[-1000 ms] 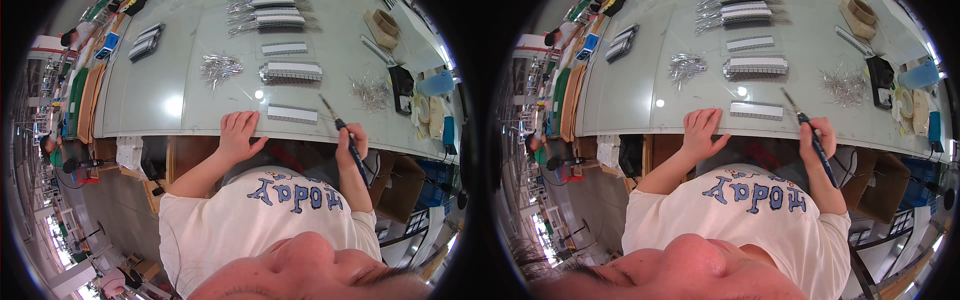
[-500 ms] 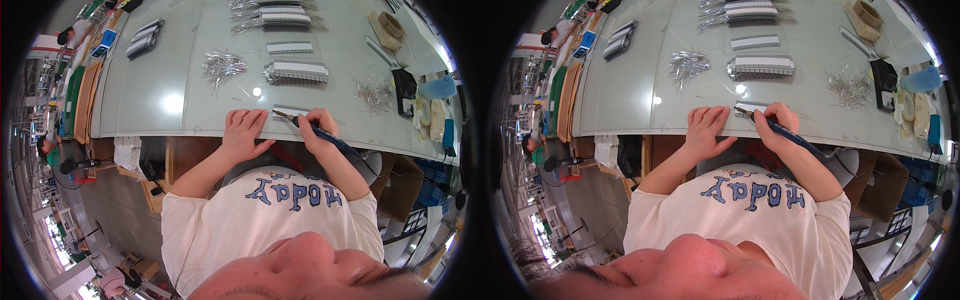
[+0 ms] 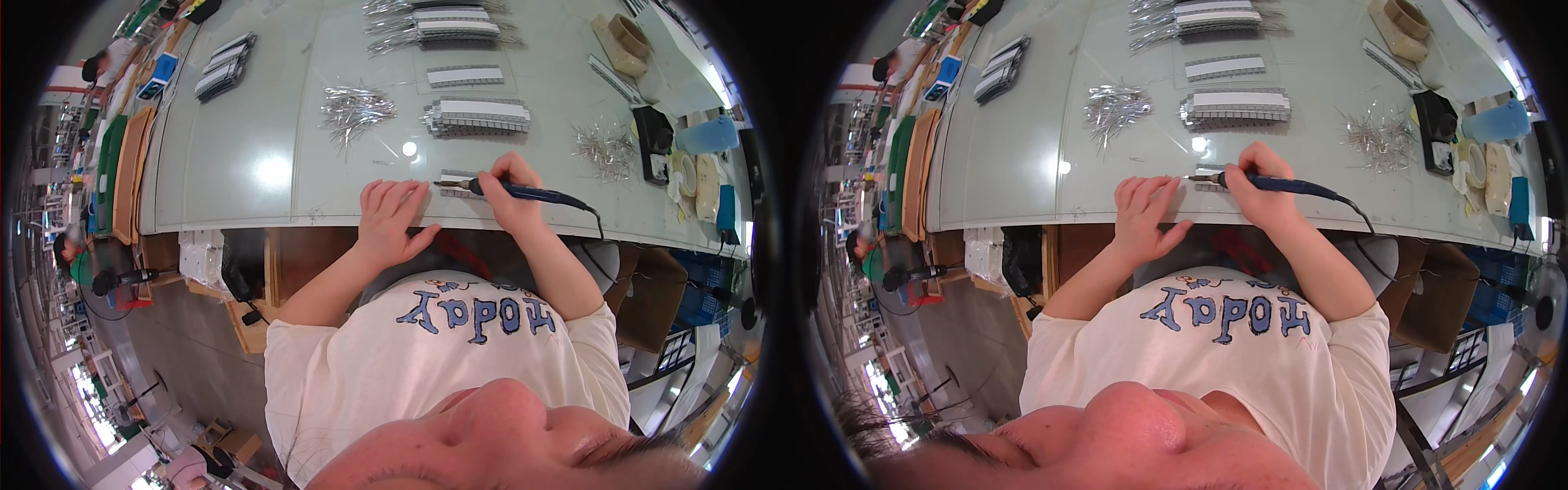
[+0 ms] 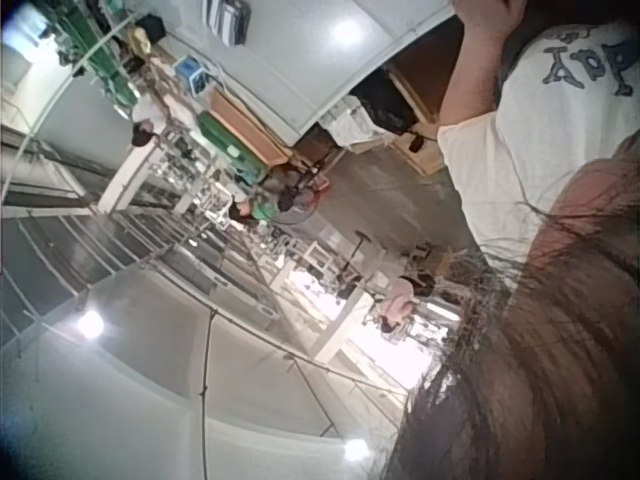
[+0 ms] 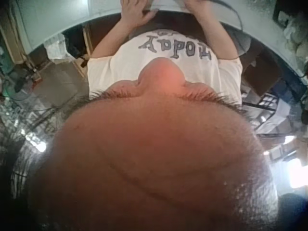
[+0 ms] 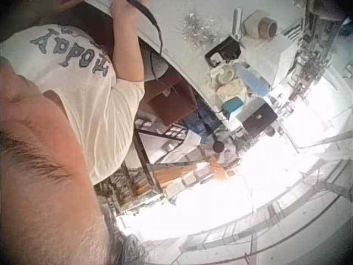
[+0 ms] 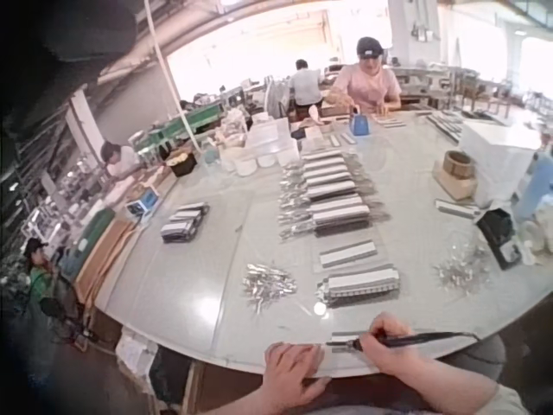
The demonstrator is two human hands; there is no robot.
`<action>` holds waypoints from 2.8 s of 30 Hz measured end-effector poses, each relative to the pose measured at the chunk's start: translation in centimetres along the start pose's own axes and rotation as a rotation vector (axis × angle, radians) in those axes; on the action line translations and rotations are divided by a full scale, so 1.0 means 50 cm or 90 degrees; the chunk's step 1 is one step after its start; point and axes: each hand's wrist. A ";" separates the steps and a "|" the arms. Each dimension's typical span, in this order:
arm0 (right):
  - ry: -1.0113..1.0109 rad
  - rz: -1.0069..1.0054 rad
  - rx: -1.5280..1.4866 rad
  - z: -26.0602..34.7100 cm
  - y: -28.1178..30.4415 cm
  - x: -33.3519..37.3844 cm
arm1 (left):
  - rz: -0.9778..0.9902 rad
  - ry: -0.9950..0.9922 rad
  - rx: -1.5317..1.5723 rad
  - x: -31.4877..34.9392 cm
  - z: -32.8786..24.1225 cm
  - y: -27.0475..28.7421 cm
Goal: The person solders small metal pins onto electronic components using a soldering iron.
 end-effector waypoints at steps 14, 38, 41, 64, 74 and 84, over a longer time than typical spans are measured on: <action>0.058 -0.482 -0.031 -0.106 0.180 0.019 | 0.141 -0.010 -0.009 -0.065 -0.084 -0.065; 0.054 -0.540 -0.032 -0.159 0.229 0.031 | -0.039 -0.200 -0.137 -0.410 0.136 -0.072; 0.053 -0.526 -0.017 -0.161 0.231 0.033 | 0.108 -0.152 -0.223 -0.447 0.186 -0.108; 0.005 -0.548 -0.021 -0.167 0.236 0.026 | 0.198 0.016 0.085 -0.316 0.072 -0.067; -0.002 -0.539 -0.050 -0.183 0.242 0.026 | 0.200 0.047 0.122 -0.318 0.077 -0.073; 0.025 -0.539 -0.014 -0.166 0.238 0.026 | 0.192 0.052 0.120 -0.315 0.084 -0.077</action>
Point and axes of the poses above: each hand's wrist, its own x-axis away from the middle knuckle, its own y-axis out of the back of the hand, z = x × y, and after that the axes turned 7 degrees about x, right-handed
